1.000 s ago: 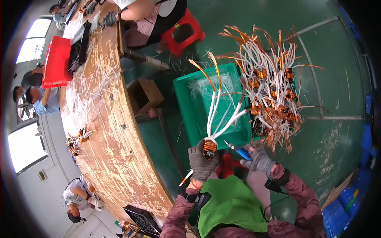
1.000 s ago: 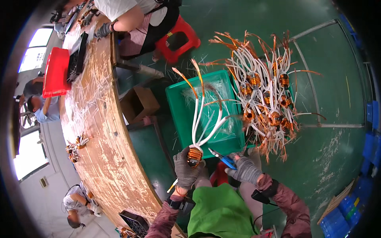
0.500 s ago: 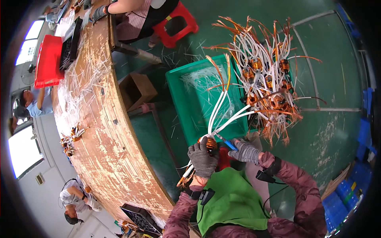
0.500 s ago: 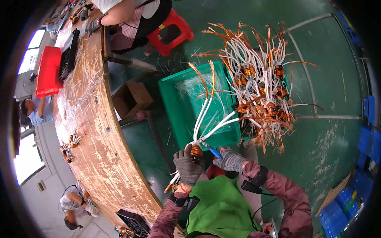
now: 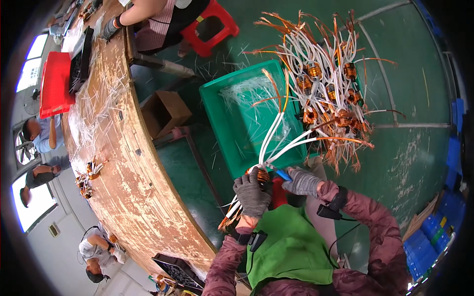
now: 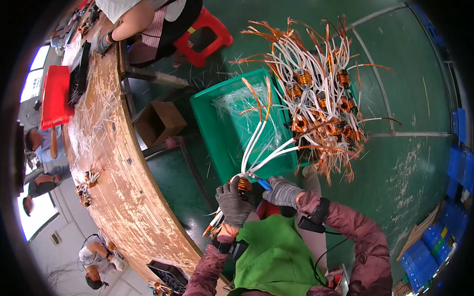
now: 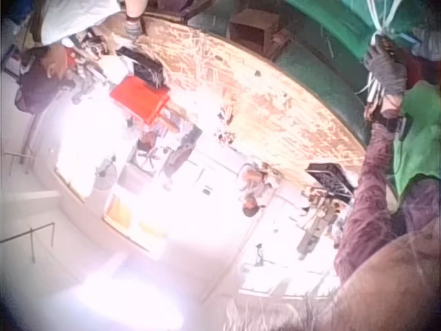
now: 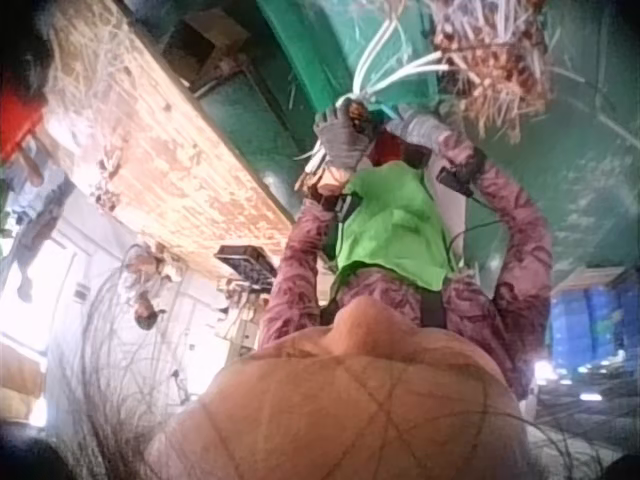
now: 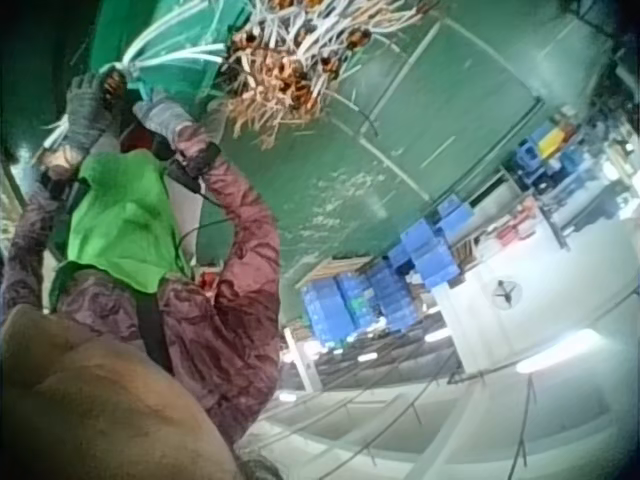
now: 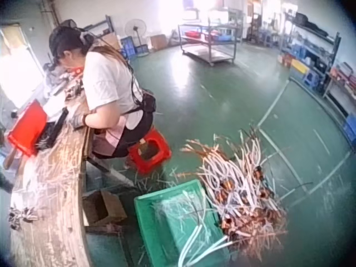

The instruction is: Assembling and grouping wire harnesses with cable ties on a production floor.

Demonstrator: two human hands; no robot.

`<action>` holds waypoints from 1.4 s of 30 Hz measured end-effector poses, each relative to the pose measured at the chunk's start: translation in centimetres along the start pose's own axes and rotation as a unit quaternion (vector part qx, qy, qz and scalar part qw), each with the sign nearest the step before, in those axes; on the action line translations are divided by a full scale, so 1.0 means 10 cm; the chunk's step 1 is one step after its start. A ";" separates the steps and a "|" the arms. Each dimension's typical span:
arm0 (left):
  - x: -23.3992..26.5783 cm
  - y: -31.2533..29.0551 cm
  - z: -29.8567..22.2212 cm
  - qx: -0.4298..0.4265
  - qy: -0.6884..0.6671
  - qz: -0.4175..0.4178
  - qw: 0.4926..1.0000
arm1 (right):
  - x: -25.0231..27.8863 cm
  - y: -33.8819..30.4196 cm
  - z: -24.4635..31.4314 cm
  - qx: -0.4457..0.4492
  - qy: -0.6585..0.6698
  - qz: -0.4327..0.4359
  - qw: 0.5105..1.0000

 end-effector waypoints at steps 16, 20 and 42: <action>-0.42 0.19 0.77 0.217 -0.612 0.062 0.758 | 0.13 0.00 -0.30 0.114 0.032 -0.271 0.955; -0.39 0.37 0.87 0.317 -0.845 0.088 0.422 | 0.22 -0.19 -0.68 0.122 -0.028 -0.314 0.941; -0.59 -0.14 0.67 0.282 -0.878 0.035 0.385 | -0.10 -0.19 0.30 0.295 -0.079 -0.351 0.885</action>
Point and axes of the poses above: each hand's wrist, its own y-axis towards the middle knuckle, its own x-axis out of the back of the hand, z = x × y, the point moved 3 cm from there along y, towards the middle knuckle, and after that the axes turned 2 degrees about z, right-handed, at the moved point
